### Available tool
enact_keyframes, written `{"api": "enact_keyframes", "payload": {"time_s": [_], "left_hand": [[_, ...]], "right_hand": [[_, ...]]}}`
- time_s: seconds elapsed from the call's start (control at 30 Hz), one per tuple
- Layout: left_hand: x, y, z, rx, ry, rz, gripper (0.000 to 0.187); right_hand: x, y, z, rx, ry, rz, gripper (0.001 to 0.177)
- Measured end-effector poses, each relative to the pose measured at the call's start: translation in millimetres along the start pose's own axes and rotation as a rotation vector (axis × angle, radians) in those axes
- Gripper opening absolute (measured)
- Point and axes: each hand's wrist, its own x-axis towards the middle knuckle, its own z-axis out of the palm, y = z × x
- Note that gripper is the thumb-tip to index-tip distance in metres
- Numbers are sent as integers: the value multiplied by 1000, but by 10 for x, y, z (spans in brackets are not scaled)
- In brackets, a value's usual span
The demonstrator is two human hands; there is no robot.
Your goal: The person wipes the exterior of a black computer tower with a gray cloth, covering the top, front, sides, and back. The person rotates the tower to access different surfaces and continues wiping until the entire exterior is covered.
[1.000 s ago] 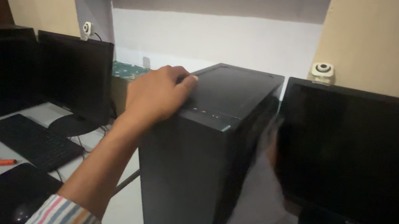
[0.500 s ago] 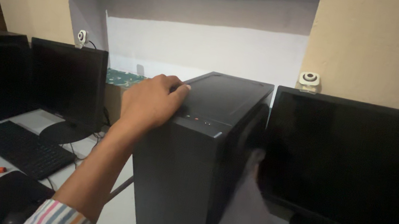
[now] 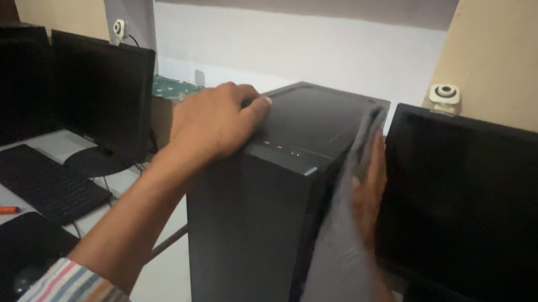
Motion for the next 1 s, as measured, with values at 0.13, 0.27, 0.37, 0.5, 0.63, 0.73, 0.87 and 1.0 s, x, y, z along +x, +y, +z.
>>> {"api": "enact_keyframes", "payload": {"time_s": [0.13, 0.27, 0.37, 0.5, 0.63, 0.73, 0.87, 1.0], "left_hand": [[-14, 21, 4, 2, -3, -8, 47], [-33, 13, -7, 2, 10, 9, 46], [-56, -5, 2, -16, 29, 29, 45], [-36, -4, -7, -28, 12, 30, 44], [-49, -28, -17, -9, 41, 31, 43], [-47, -37, -11, -22, 31, 22, 43], [-19, -26, -14, -29, -7, 2, 44], [-24, -25, -10, -36, 26, 30, 43]], "right_hand": [[2, 3, -17, -6, 16, -21, 62], [-61, -49, 6, -16, 14, -39, 60], [-115, -89, -24, -37, 14, -51, 59], [-141, -155, -72, -57, 11, -69, 58], [-185, -232, -22, -56, -6, -83, 56], [-143, -297, -8, -62, -14, -91, 55], [33, -361, -35, -73, -12, -118, 54], [129, -349, -32, -93, -21, -144, 53]]}}
